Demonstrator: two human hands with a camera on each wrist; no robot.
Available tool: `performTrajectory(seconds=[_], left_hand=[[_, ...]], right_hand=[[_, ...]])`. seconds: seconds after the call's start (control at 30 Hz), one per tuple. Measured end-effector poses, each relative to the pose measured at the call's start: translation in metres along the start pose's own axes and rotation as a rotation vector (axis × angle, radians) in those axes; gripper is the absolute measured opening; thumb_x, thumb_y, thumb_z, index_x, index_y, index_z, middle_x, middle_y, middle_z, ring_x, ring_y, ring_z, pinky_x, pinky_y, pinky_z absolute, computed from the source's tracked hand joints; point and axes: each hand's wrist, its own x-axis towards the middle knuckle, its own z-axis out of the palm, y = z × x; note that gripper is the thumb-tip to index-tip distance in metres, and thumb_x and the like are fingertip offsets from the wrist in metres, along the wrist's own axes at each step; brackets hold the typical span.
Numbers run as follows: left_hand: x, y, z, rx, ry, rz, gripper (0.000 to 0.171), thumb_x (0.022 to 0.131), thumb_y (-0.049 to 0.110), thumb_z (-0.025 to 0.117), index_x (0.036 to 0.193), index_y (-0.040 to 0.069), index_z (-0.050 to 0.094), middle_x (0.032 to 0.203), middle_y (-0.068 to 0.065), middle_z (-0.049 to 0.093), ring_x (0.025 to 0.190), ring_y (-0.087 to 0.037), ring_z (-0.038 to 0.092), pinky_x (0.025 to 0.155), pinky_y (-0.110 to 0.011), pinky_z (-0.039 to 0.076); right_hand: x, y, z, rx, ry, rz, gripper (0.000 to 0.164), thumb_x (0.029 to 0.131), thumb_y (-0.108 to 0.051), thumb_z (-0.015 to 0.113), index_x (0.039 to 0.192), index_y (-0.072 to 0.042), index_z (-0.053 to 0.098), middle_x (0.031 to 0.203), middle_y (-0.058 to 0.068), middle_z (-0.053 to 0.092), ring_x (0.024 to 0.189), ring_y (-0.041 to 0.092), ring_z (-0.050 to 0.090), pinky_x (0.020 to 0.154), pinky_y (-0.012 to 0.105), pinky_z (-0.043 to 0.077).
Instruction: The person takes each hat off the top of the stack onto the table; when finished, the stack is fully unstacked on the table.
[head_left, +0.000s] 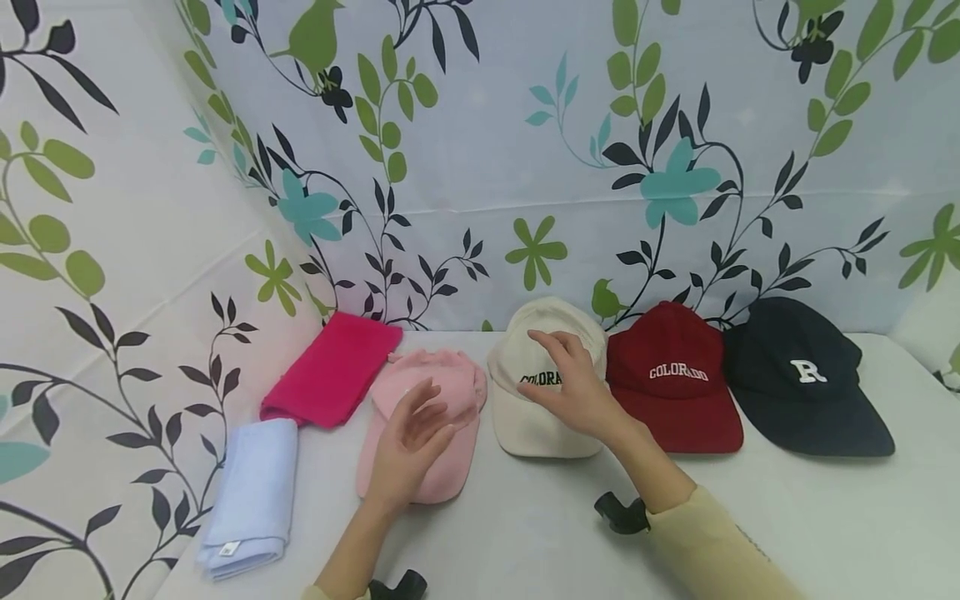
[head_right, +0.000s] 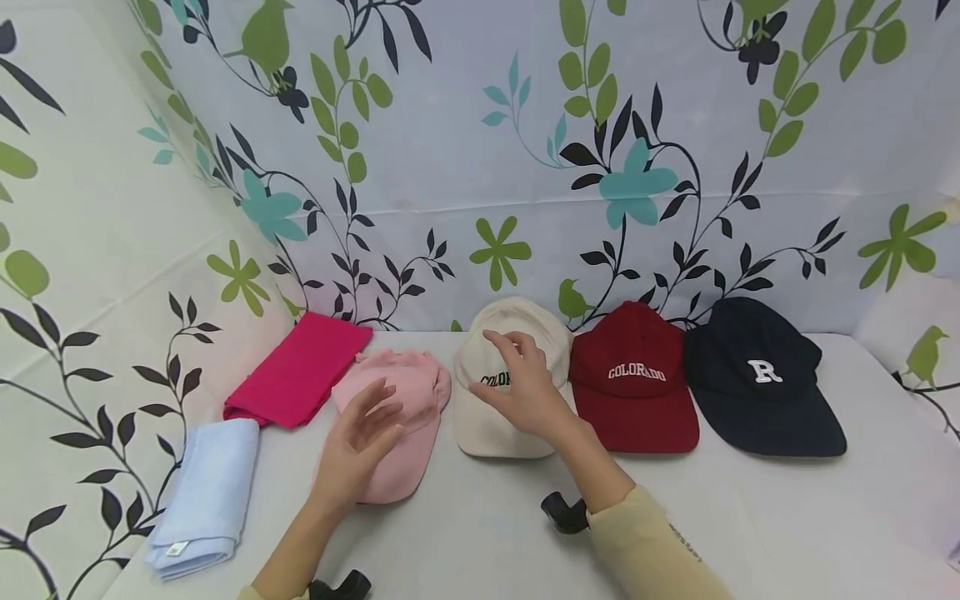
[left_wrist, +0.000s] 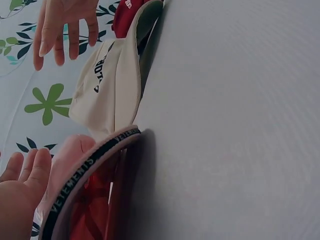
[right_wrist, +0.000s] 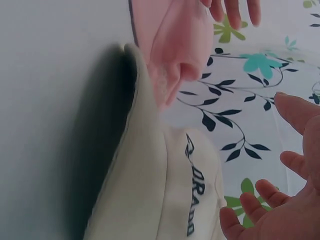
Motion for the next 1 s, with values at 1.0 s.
performTrajectory(seconds=[1.0], left_hand=[[-0.024,-0.004,-0.062,0.259,0.208,-0.093,0.065,0.093,0.004,0.071,0.150,0.004,0.041,0.142,-0.015,0.050,0.121,-0.025,0.055,0.094,-0.016,0.047]], right_hand=[[0.037,-0.016,0.064,0.153,-0.106,0.099,0.061,0.094,-0.026,0.071,0.145,-0.002,0.048,0.138,0.017,0.048,0.125,0.036,0.051,0.100,0.048,0.046]])
